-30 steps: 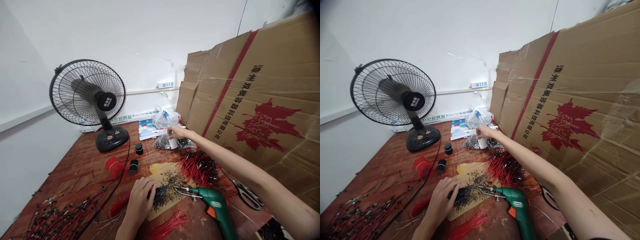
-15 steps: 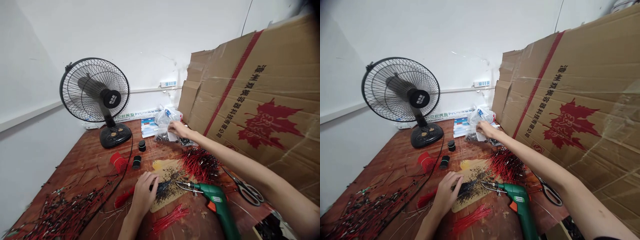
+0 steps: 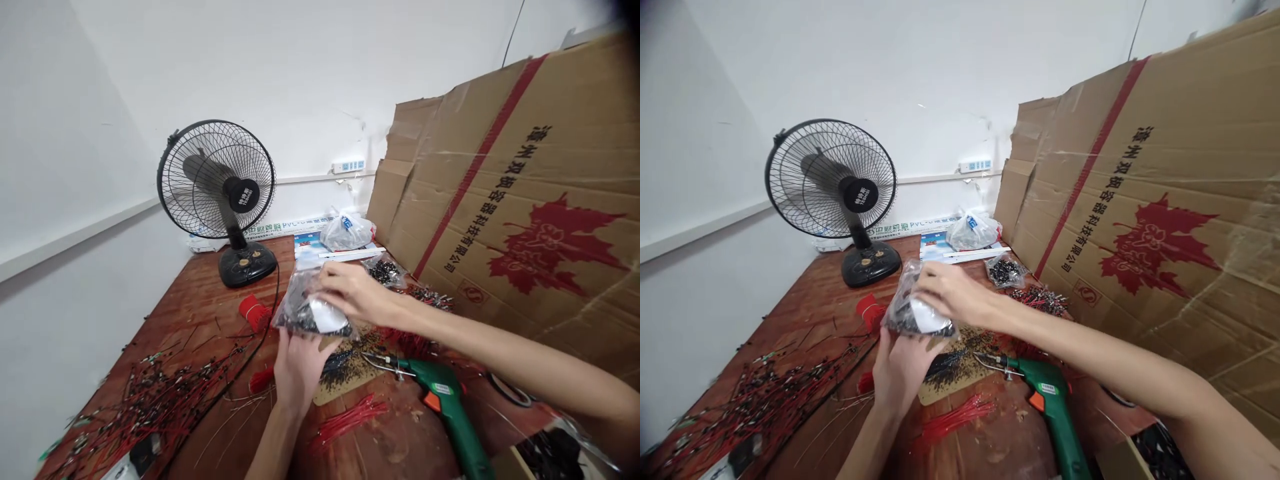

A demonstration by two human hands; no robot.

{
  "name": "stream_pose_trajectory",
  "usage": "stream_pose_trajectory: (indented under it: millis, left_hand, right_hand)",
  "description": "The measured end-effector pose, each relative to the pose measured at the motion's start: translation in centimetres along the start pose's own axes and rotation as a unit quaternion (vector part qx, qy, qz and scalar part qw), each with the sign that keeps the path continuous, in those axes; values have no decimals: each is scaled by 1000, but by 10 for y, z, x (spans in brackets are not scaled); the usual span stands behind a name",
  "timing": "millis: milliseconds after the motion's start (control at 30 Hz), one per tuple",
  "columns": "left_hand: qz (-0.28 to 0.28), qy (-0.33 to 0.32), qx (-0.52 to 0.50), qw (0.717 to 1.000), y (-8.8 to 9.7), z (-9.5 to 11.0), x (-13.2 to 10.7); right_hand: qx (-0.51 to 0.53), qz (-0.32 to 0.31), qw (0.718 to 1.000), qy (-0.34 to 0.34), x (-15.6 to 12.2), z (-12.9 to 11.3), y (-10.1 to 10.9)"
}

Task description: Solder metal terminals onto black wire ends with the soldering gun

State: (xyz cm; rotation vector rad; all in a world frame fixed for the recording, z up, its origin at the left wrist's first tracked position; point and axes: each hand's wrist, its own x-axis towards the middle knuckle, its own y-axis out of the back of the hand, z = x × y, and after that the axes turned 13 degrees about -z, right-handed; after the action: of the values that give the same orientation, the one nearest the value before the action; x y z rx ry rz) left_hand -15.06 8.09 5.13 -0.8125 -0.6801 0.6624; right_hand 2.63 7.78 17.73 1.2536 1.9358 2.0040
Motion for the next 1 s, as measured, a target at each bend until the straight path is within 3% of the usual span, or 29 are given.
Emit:
stream_pose_trajectory:
  millis: [167, 300, 400, 533, 667, 800, 1000]
  left_hand:
    - [109, -110, -43, 987, -9, 13, -3]
    - [172, -125, -55, 976, -5, 17, -3]
    - [160, -120, -69, 977, -6, 13, -2]
    - [134, -133, 23, 982, -1, 3, 0]
    - [116, -87, 44, 988, 7, -6, -1]
    - [90, -104, 39, 990, 8, -8, -1]
    - [116, -90, 27, 989, 4, -9, 0]
  right_hand:
    - [-7, -77, 997, -7, 3, -43, -28]
    - [0, -142, 990, 20, 5, -60, -17]
    - [56, -134, 989, 17, 9, -62, 4]
    - [61, -107, 992, 0, 17, -55, 24]
    - [13, -193, 981, -3, 25, -52, 26]
    - [-39, -289, 957, -14, 28, -56, 23]
    - [-106, -394, 913, -26, 32, -55, 14]
